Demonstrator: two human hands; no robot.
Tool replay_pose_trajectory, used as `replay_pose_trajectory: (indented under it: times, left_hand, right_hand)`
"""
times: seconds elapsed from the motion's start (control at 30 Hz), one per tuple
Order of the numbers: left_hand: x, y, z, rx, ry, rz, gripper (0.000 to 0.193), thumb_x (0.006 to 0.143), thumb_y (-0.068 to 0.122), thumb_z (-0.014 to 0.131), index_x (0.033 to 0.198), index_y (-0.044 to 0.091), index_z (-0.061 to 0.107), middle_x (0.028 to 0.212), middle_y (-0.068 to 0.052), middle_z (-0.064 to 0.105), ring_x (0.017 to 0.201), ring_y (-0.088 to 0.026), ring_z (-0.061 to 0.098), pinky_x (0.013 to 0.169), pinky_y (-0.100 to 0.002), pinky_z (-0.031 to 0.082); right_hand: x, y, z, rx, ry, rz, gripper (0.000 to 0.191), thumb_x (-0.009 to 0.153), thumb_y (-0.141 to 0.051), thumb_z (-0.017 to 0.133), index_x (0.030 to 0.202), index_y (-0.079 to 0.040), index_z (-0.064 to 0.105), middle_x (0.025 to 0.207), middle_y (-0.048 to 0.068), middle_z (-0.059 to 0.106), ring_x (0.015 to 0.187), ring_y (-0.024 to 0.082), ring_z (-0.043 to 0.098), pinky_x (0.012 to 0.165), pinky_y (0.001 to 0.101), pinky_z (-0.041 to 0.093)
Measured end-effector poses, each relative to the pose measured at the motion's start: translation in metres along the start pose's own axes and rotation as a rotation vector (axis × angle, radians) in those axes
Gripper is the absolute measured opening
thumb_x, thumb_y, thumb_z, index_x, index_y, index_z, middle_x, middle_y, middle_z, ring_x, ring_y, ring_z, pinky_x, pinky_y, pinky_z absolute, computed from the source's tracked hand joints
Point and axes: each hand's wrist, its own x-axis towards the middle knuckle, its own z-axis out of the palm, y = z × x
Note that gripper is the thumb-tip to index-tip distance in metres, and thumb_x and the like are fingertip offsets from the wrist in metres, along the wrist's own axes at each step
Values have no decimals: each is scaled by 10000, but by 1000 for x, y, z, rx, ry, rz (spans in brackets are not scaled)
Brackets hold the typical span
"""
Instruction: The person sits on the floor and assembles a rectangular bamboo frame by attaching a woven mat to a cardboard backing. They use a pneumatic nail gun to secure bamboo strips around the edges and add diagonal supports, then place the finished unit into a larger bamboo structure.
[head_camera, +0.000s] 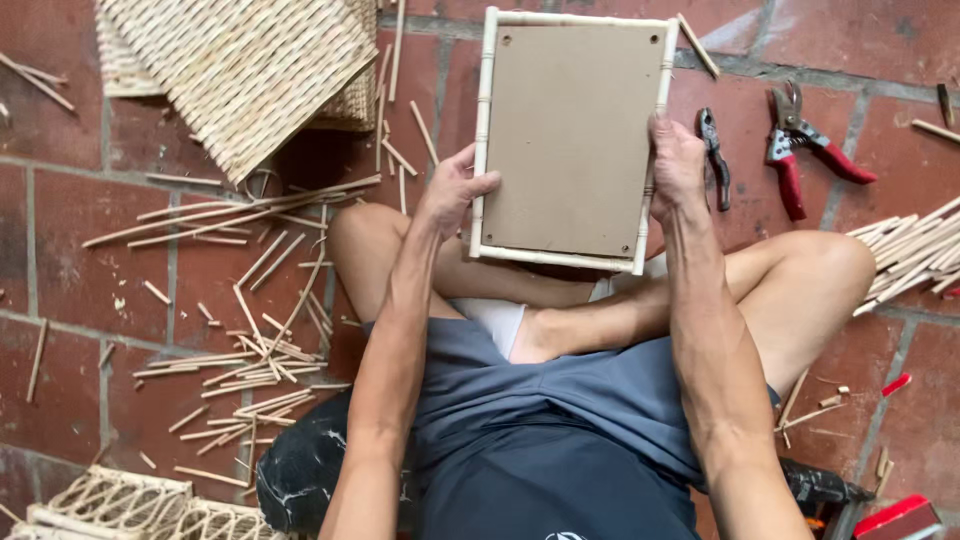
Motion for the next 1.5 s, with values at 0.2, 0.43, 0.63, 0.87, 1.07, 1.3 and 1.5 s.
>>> replay_pose_trajectory:
  times: [0.2, 0.43, 0.63, 0.87, 1.07, 1.3, 1.5]
  left_hand:
    - [-3, -1, 5, -99, -23, -25, 588, 923, -50, 696, 1479, -11, 508, 1176, -88, 727, 965, -133, 715, 849, -298, 613]
    - [-4, -6, 4, -83, 61, -41, 584, 940, -41, 690, 1494, 0, 512, 1141, -87, 732, 916, -113, 701, 791, -286, 602]
    - [-5, 3, 22, -5, 132, -21, 590, 918, -55, 672, 1485, -21, 514, 1204, -110, 721, 999, -142, 702, 875, -292, 597]
    - [6, 12, 72, 1446, 603, 304, 1143, 739, 408, 880, 1600, 78, 204, 1614, -198, 235, 1543, -362, 203, 1208, -578, 246]
    - [80, -10, 121, 1612, 386, 654, 871, 1056, 552, 532, 1638, 40, 136, 1711, -172, 13, 1594, -313, 25, 1299, -624, 54]
    - [86, -17, 121, 1732, 347, 506, 675, 1019, 451, 550, 1529, 22, 444, 1649, -199, 287, 1555, -334, 232, 1240, -652, 123]
    - [89, -31, 115, 1698, 302, 615, 550, 1101, 375, 593, 1539, 65, 475, 1652, -202, 308, 1563, -347, 281, 1280, -645, 175]
  right_hand:
    - [2, -5, -4, 162, 41, 107, 247, 975, -196, 737, 1091, 18, 697, 907, 62, 739, 740, 126, 702, 684, 276, 612]
    - [-2, -9, 2, -59, 103, 48, 182, 965, -110, 723, 1070, 38, 704, 858, 17, 727, 700, 81, 649, 646, 244, 556]
    - [-10, -12, 13, -495, 199, -122, 216, 1024, -155, 677, 1036, 54, 730, 767, -46, 598, 669, 29, 486, 566, 236, 395]
    - [-6, -10, 17, -479, 180, -186, 210, 986, -129, 665, 1059, 61, 716, 823, -27, 663, 703, 29, 543, 601, 232, 449]
    - [-11, -7, 11, -552, 166, -173, 196, 1018, -136, 650, 1034, 54, 698, 811, -16, 643, 732, 49, 534, 622, 266, 455]
    - [-10, -38, 2, -792, 102, -437, 198, 1088, -137, 633, 1159, 36, 702, 953, 8, 698, 863, 98, 631, 728, 289, 525]
    - [-45, -62, 23, -67, -29, -501, 411, 1145, -340, 572, 948, 21, 565, 759, 72, 566, 609, 110, 495, 586, 253, 434]
